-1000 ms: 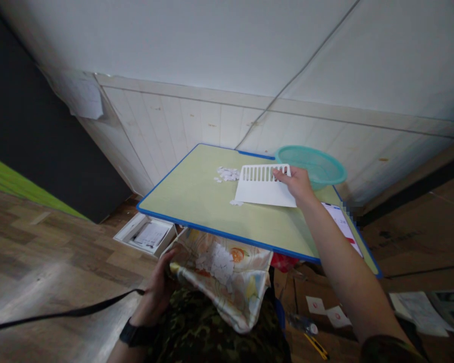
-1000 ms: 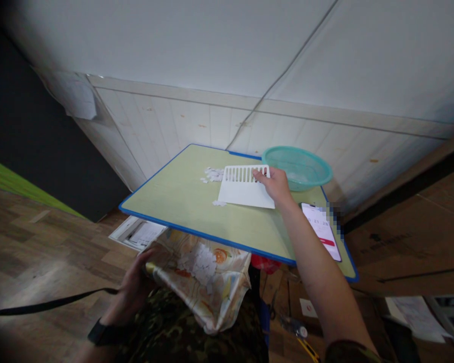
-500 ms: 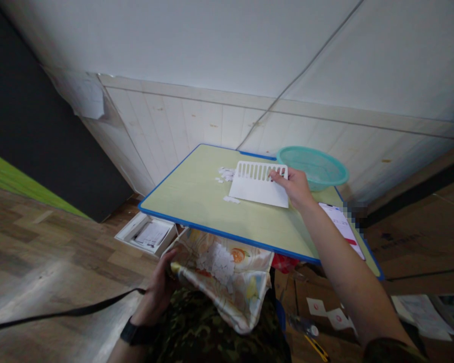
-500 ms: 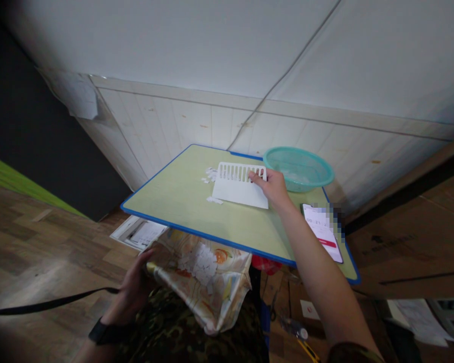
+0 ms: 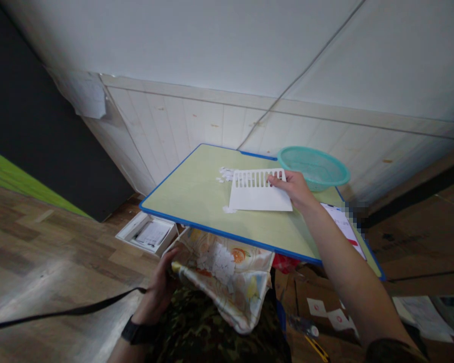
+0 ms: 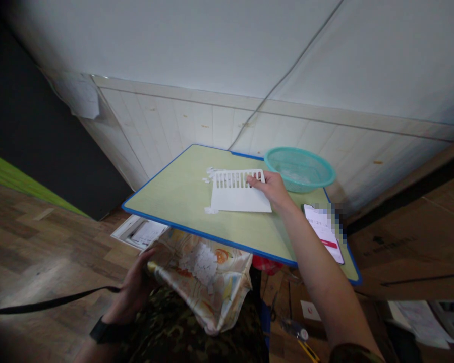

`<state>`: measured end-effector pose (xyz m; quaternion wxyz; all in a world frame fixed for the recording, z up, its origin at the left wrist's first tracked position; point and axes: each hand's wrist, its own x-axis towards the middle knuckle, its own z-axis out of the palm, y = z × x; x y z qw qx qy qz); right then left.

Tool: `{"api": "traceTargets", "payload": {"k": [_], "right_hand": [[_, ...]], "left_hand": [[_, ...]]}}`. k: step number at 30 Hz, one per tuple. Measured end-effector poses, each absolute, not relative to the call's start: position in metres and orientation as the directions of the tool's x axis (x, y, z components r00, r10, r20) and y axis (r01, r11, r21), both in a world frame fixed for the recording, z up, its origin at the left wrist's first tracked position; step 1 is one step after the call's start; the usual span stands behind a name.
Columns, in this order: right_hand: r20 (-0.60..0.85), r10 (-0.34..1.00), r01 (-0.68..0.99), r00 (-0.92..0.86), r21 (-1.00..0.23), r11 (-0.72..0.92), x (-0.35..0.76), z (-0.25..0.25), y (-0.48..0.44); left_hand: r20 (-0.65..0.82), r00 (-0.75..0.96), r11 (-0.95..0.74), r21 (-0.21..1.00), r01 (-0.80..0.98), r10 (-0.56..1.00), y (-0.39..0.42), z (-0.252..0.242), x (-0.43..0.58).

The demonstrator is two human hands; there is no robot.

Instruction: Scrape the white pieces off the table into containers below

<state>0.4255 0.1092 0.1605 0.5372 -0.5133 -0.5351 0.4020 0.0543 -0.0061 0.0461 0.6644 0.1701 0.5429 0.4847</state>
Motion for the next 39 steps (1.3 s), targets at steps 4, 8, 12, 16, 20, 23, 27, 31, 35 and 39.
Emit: {"api": "traceTargets", "payload": {"k": [4, 8, 12, 16, 20, 23, 27, 31, 35, 39], "right_hand": [[0.145, 0.984, 0.103, 0.105, -0.986, 0.134, 0.427, 0.165, 0.107], [0.170, 0.974, 0.167, 0.150, -0.975, 0.144, 0.432, 0.168, 0.109], [0.215, 0.949, 0.189, 0.230, -0.967, 0.173, 0.434, 0.164, 0.113], [0.259, 0.935, 0.222, 0.243, -0.953, 0.206, 0.432, 0.160, 0.115], [0.259, 0.944, 0.222, 0.202, -0.951, 0.214, 0.427, 0.160, 0.113], [0.228, 0.962, 0.194, 0.147, -0.961, 0.198, 0.425, 0.162, 0.110], [0.194, 0.974, 0.166, 0.117, -0.971, 0.173, 0.427, 0.165, 0.108], [0.197, 0.973, 0.161, 0.122, -0.971, 0.177, 0.428, 0.168, 0.106], [0.129, 0.991, 0.108, 0.045, -0.986, 0.124, 0.425, 0.172, 0.102], [0.110, 0.993, 0.079, 0.040, -0.991, 0.107, 0.422, 0.175, 0.099]], "left_hand": [[-0.576, -0.046, 0.491, 0.733, -0.471, 0.816, -0.007, 0.046, 0.053], [-0.579, -0.023, 0.501, 0.724, -0.475, 0.815, -0.008, 0.044, 0.052], [-0.576, -0.027, 0.500, 0.731, -0.465, 0.817, -0.007, 0.043, 0.052], [-0.569, -0.028, 0.496, 0.740, -0.455, 0.822, -0.007, 0.042, 0.052], [-0.564, -0.015, 0.489, 0.728, -0.481, 0.825, -0.008, 0.044, 0.053], [-0.571, -0.006, 0.496, 0.717, -0.490, 0.821, -0.008, 0.046, 0.054], [-0.567, -0.015, 0.492, 0.727, -0.479, 0.823, -0.010, 0.047, 0.054], [-0.556, -0.002, 0.492, 0.737, -0.463, 0.831, -0.009, 0.049, 0.054], [-0.563, -0.003, 0.491, 0.724, -0.485, 0.827, -0.009, 0.049, 0.054], [-0.566, -0.021, 0.489, 0.729, -0.480, 0.824, -0.008, 0.045, 0.053]]}}
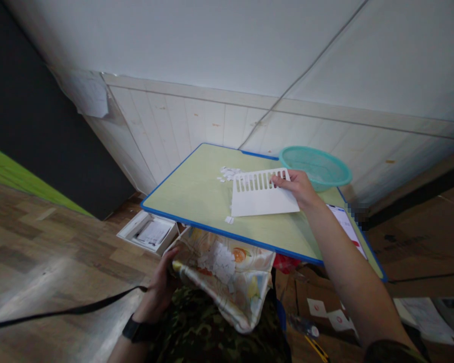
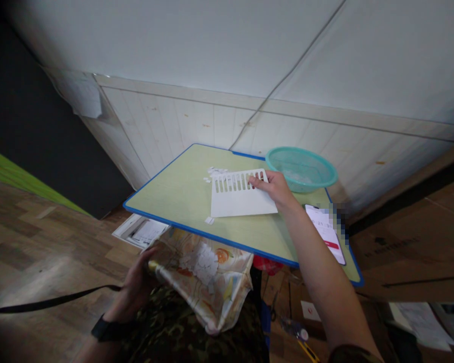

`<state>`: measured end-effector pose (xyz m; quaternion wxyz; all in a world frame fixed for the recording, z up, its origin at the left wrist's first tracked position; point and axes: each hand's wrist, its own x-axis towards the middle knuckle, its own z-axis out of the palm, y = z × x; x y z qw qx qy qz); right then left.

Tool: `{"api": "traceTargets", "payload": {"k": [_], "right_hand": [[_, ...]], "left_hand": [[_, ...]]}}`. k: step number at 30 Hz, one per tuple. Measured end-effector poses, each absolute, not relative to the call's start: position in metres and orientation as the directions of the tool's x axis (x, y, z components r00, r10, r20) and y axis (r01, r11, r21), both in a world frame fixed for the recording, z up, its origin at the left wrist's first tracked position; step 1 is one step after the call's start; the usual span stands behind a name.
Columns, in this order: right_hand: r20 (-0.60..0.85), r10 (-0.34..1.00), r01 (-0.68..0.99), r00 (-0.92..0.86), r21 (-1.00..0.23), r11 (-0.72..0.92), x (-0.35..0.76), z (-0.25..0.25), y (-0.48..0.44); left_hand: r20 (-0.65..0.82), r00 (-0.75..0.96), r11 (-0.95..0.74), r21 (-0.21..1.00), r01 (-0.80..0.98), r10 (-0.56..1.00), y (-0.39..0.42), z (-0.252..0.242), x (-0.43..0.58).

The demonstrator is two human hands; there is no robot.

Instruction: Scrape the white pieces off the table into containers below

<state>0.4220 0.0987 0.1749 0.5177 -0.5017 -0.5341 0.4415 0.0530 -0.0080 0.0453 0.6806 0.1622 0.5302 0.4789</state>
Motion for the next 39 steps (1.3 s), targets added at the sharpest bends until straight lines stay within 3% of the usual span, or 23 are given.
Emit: {"api": "traceTargets", "payload": {"k": [7, 17, 34, 39], "right_hand": [[0.043, 0.999, 0.082, -0.016, -0.996, 0.045, 0.418, 0.174, 0.097], [0.255, 0.954, 0.219, 0.159, -0.951, 0.218, 0.443, 0.183, 0.099], [0.112, 0.993, 0.137, 0.023, -0.985, 0.108, 0.417, 0.177, 0.095], [0.163, 0.984, 0.140, 0.070, -0.978, 0.152, 0.419, 0.175, 0.097]], "left_hand": [[-0.558, -0.019, 0.480, 0.731, -0.485, 0.830, -0.007, 0.041, 0.052], [-0.570, 0.025, 0.510, 0.713, -0.481, 0.821, -0.008, 0.044, 0.051], [-0.556, -0.008, 0.493, 0.742, -0.454, 0.831, -0.007, 0.042, 0.052], [-0.540, -0.016, 0.475, 0.753, -0.455, 0.841, -0.007, 0.039, 0.051]]}}
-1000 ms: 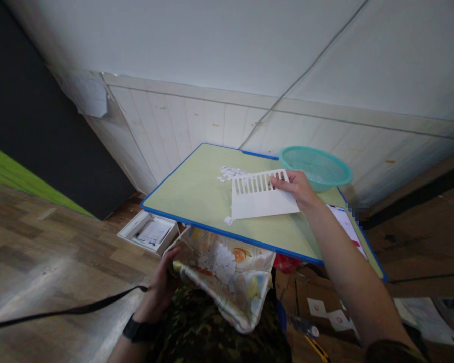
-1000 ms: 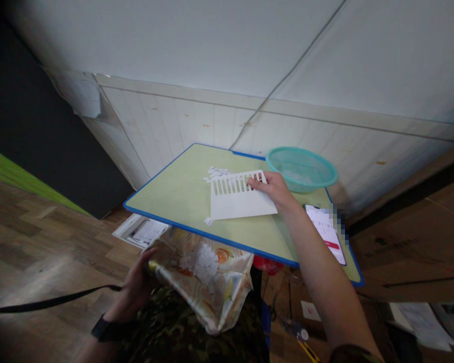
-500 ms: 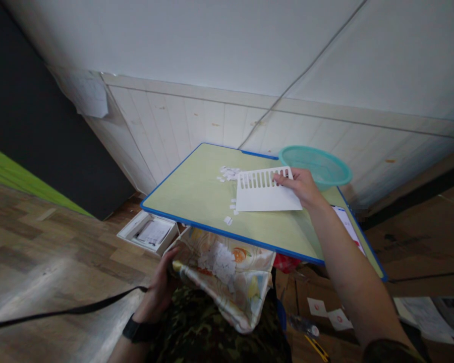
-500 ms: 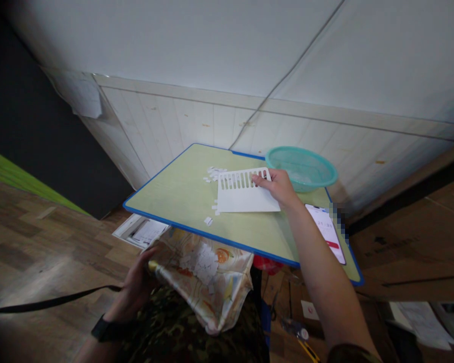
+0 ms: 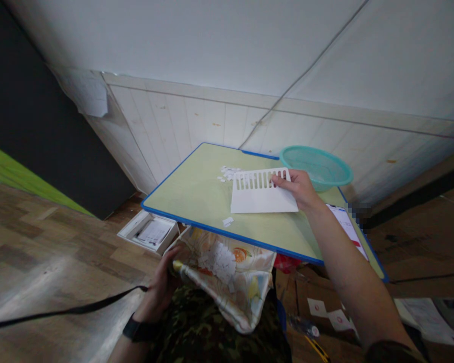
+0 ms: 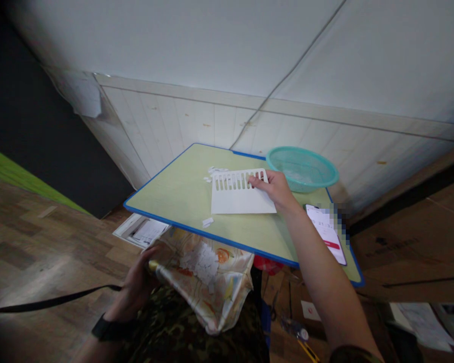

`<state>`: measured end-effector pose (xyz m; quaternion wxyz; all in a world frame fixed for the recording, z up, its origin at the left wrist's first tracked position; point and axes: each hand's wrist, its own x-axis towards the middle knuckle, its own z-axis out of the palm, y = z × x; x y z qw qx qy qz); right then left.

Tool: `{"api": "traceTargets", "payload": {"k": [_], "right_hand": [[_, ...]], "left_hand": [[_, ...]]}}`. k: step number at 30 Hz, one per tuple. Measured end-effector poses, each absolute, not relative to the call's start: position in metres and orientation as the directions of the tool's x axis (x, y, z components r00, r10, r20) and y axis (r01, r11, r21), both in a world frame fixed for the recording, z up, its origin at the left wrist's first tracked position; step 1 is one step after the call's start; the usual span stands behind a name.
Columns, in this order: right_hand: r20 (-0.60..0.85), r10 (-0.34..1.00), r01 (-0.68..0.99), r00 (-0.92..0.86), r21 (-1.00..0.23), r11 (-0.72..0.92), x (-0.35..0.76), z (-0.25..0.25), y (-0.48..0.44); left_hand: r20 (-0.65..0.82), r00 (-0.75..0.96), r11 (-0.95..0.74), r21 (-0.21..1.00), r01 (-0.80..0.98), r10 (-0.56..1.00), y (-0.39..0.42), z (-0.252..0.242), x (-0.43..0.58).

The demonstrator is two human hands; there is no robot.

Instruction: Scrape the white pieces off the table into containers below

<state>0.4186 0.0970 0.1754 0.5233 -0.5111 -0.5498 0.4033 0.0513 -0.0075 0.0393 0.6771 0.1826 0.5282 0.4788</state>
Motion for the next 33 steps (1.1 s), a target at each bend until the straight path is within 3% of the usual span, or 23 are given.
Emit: {"api": "traceTargets", "payload": {"k": [7, 13, 21, 27, 33], "right_hand": [[0.061, 0.994, 0.126, -0.090, -0.989, 0.073, 0.413, 0.171, 0.094], [0.086, 0.995, 0.044, -0.056, -0.995, 0.089, 0.415, 0.170, 0.094], [0.030, 0.980, 0.109, -0.197, -0.993, 0.052, 0.411, 0.167, 0.093], [0.096, 0.995, 0.026, 0.017, -0.995, 0.096, 0.418, 0.171, 0.097], [0.288, 0.918, 0.212, 0.274, -0.949, 0.234, 0.428, 0.163, 0.111]], "left_hand": [[-0.550, -0.005, 0.483, 0.737, -0.472, 0.835, -0.008, 0.039, 0.051], [-0.580, -0.014, 0.502, 0.718, -0.482, 0.815, -0.007, 0.045, 0.054], [-0.556, -0.038, 0.479, 0.747, -0.462, 0.831, -0.010, 0.047, 0.056], [-0.563, -0.002, 0.498, 0.732, -0.464, 0.827, -0.008, 0.041, 0.052], [-0.575, -0.014, 0.500, 0.724, -0.475, 0.818, -0.007, 0.037, 0.051]]}}
